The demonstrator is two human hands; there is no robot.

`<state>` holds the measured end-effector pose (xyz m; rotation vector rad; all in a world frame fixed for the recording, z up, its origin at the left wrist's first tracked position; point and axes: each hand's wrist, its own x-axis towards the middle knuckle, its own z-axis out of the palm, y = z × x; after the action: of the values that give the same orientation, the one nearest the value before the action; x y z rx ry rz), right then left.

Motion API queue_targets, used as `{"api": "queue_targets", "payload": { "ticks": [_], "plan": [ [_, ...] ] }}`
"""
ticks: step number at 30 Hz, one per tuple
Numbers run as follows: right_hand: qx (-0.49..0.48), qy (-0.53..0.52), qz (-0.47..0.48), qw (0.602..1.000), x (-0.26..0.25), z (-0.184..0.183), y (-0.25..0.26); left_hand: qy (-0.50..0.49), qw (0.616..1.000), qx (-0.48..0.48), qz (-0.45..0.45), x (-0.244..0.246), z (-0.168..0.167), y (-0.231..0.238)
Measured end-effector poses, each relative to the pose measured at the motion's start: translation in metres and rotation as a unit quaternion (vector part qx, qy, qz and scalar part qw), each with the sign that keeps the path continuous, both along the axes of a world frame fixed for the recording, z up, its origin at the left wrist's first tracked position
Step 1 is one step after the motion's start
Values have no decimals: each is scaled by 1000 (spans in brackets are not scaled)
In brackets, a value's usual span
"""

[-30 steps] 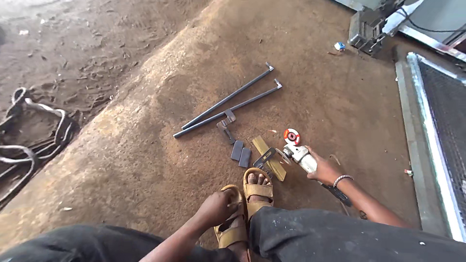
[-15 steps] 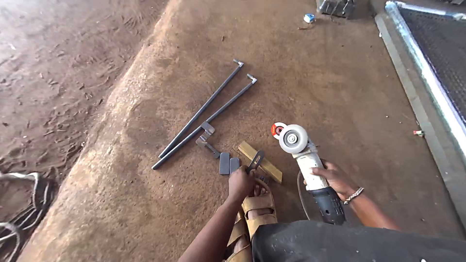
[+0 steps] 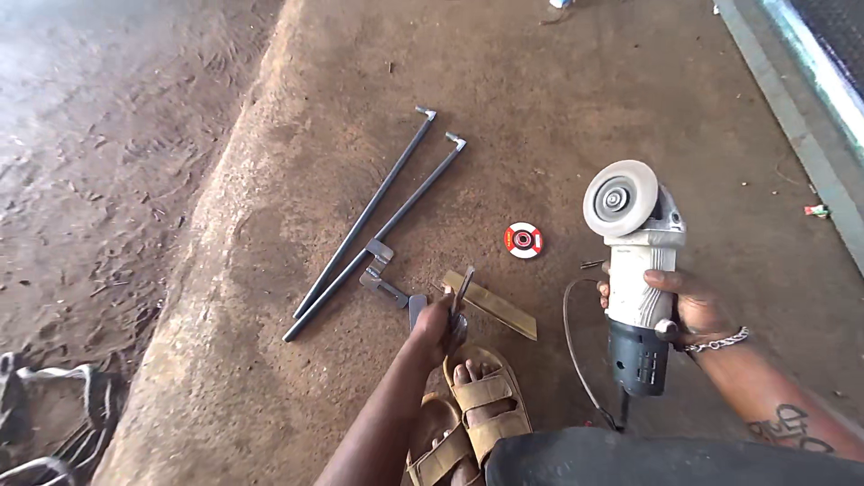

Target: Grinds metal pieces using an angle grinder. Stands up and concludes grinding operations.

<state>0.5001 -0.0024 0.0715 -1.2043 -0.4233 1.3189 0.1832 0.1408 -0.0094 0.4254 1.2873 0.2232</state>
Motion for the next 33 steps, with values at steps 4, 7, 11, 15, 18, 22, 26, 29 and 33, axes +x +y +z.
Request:
{"api": "queue_targets", "payload": {
  "ticks": [4, 7, 11, 15, 18, 22, 26, 29, 33],
  "plan": [
    [-43, 17, 3, 999, -14, 2, 5, -62, 995, -29, -69, -7, 10, -29],
    [-69, 23, -1, 997, -26, -7, 7, -113, 985, 9, -132, -12, 20, -35],
    [-90, 7, -3, 996, -34, -18, 5, -102, 984, 24, -144, -9, 24, -45],
    [-92, -59, 2, 994, -36, -19, 11, -122, 974, 75, -177, -7, 10, -50],
    [-184, -317, 50, 929, -36, -10, 20, -46, 959, 148, -237, -7, -3, -60],
    [-193, -647, 190, 713, -48, -17, 26, 67, 925, 243, -284, -4, -20, -76],
    [-112, -692, 209, 682, -66, -40, 18, 75, 933, 264, -231, -1, -20, -81],
    [-102, -721, 221, 649, -76, -43, 16, 70, 947, 227, -215, -1, -15, -76],
    [-124, -715, 237, 646, -80, -36, 24, 59, 950, 218, -216, -4, -12, -73]
  ]
}}
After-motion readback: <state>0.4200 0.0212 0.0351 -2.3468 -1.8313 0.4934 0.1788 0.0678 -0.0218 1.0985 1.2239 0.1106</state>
